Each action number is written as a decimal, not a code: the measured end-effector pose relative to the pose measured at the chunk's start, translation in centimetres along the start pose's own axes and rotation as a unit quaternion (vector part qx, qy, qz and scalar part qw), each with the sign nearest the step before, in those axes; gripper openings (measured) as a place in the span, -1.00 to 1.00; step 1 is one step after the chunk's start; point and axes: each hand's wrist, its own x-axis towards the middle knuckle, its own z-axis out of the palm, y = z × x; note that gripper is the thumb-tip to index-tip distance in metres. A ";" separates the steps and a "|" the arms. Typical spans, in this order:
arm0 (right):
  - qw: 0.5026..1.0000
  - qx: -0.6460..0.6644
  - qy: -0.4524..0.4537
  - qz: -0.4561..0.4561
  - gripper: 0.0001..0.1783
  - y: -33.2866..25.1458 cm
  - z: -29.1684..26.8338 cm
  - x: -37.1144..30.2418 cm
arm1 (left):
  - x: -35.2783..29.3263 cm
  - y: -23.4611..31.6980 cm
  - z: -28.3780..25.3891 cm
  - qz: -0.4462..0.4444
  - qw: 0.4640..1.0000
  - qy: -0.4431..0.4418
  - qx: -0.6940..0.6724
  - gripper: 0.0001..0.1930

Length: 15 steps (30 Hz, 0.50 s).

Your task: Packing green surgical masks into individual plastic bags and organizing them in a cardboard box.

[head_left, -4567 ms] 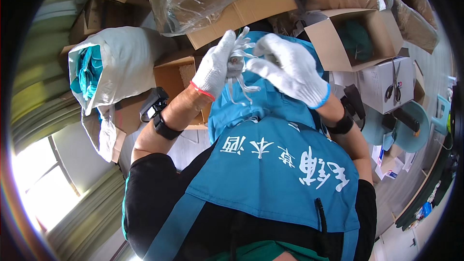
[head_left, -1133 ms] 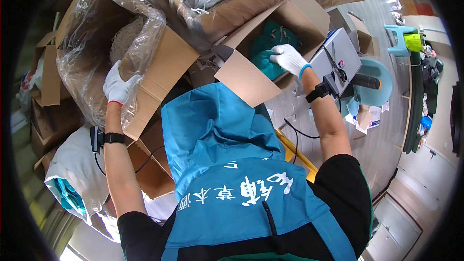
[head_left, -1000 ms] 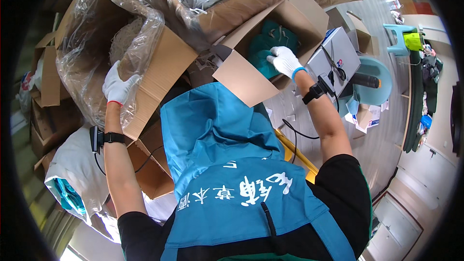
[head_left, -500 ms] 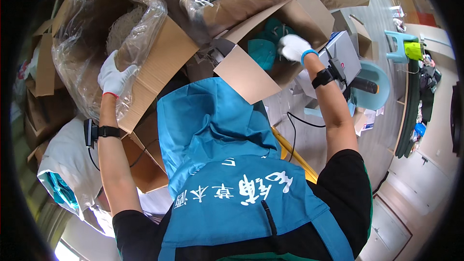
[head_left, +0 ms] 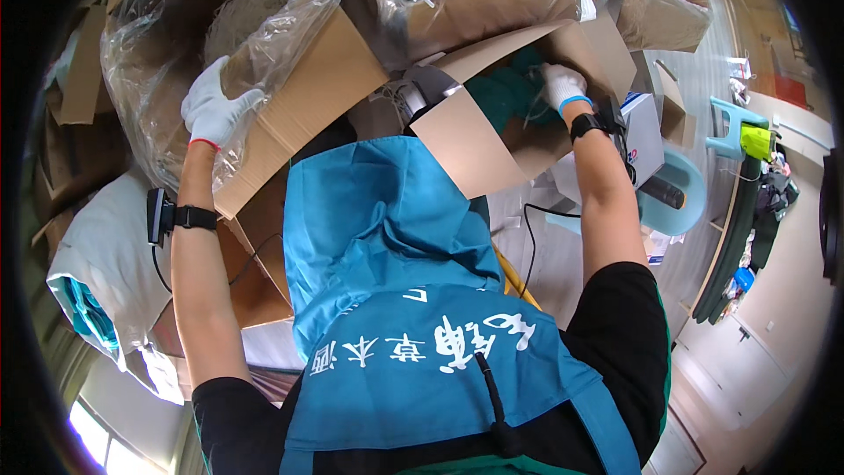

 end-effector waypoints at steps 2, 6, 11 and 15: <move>0.997 0.068 0.030 0.035 -0.64 1.6 1.2 1.0 | 0.2 0.1 0.1 0.014 1.000 0.010 0.012 -0.16; 0.993 -0.029 0.111 -0.008 -0.72 1.5 -4.0 -6.0 | 0.1 0.0 -0.2 -0.005 1.000 -0.005 0.016 -0.15; 0.971 0.069 0.216 0.076 -0.73 5.2 -3.8 -9.2 | 0.5 -0.6 0.1 -0.011 1.000 -0.006 0.014 -0.14; 0.890 0.289 0.354 0.010 -0.74 7.4 -2.5 -11.7 | -0.7 0.6 0.9 -0.039 0.996 0.071 0.047 -0.12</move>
